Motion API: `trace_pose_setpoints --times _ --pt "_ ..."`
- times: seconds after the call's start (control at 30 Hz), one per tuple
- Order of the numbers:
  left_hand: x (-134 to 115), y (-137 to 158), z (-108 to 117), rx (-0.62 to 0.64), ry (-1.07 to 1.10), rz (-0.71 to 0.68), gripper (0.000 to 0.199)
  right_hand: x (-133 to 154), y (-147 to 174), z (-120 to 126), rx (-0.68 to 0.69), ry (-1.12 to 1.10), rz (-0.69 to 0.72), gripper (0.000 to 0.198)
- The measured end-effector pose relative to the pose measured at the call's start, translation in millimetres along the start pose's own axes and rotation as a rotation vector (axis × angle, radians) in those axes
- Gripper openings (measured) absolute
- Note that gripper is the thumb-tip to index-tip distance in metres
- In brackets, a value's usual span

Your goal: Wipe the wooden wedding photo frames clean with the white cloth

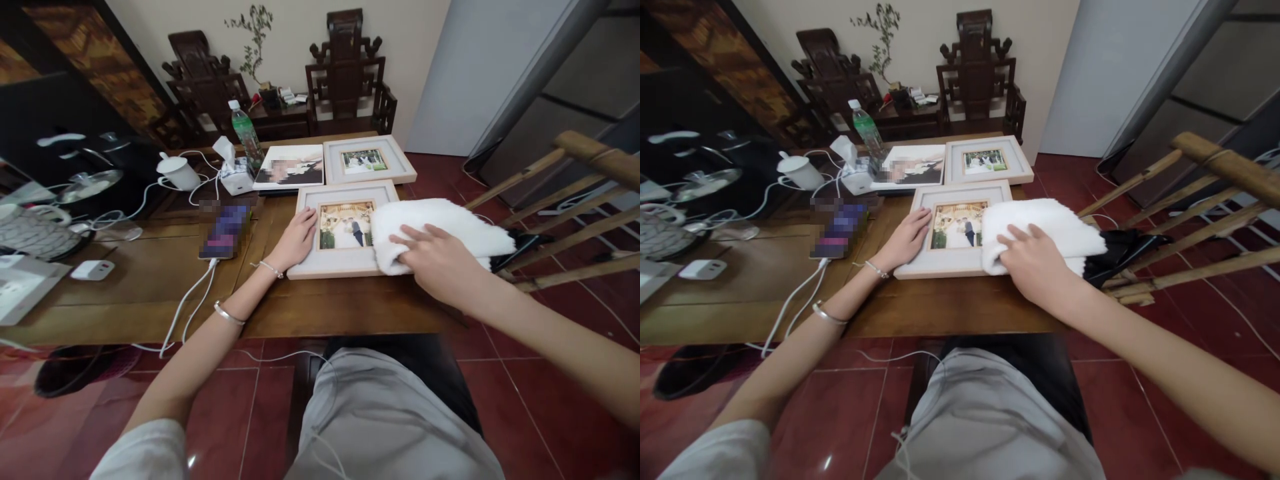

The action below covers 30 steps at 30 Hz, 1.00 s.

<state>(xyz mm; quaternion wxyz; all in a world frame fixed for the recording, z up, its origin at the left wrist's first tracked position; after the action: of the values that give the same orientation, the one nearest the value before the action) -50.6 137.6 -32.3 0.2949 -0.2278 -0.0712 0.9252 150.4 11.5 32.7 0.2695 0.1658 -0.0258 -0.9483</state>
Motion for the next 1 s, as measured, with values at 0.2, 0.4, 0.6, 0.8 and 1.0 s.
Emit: trace_pose_setpoints --times 0.2,0.4,0.6,0.8,1.0 --pt "4 -1 0 0.001 0.090 0.066 0.052 24 -10 4 -0.060 -0.062 0.082 0.034" --pt "16 1 3 0.005 0.441 0.263 0.065 94 -61 23 -0.144 -0.221 0.316 0.031" --pt "18 1 4 -0.075 0.632 0.244 0.072 106 -102 23 -0.073 -0.208 0.254 0.031" --pt "16 1 6 -0.165 0.503 0.136 0.084 69 -139 24 -0.138 -0.192 0.139 0.039" --pt "1 9 23 -0.272 0.380 0.025 0.096 62 -175 26 -0.157 -0.282 0.033 0.043"
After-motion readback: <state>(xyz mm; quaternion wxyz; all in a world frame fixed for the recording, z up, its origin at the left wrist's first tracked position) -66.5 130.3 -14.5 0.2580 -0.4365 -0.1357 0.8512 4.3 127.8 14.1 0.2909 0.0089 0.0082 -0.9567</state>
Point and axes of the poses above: each hand's wrist, its own y-axis away from the middle knuckle, its own z-axis out of the back of the hand, x = y × z, the point moved 9 cm from there along -y, towards the middle knuckle, and after that the axes turned 4 degrees about x, right-handed, at the moved point
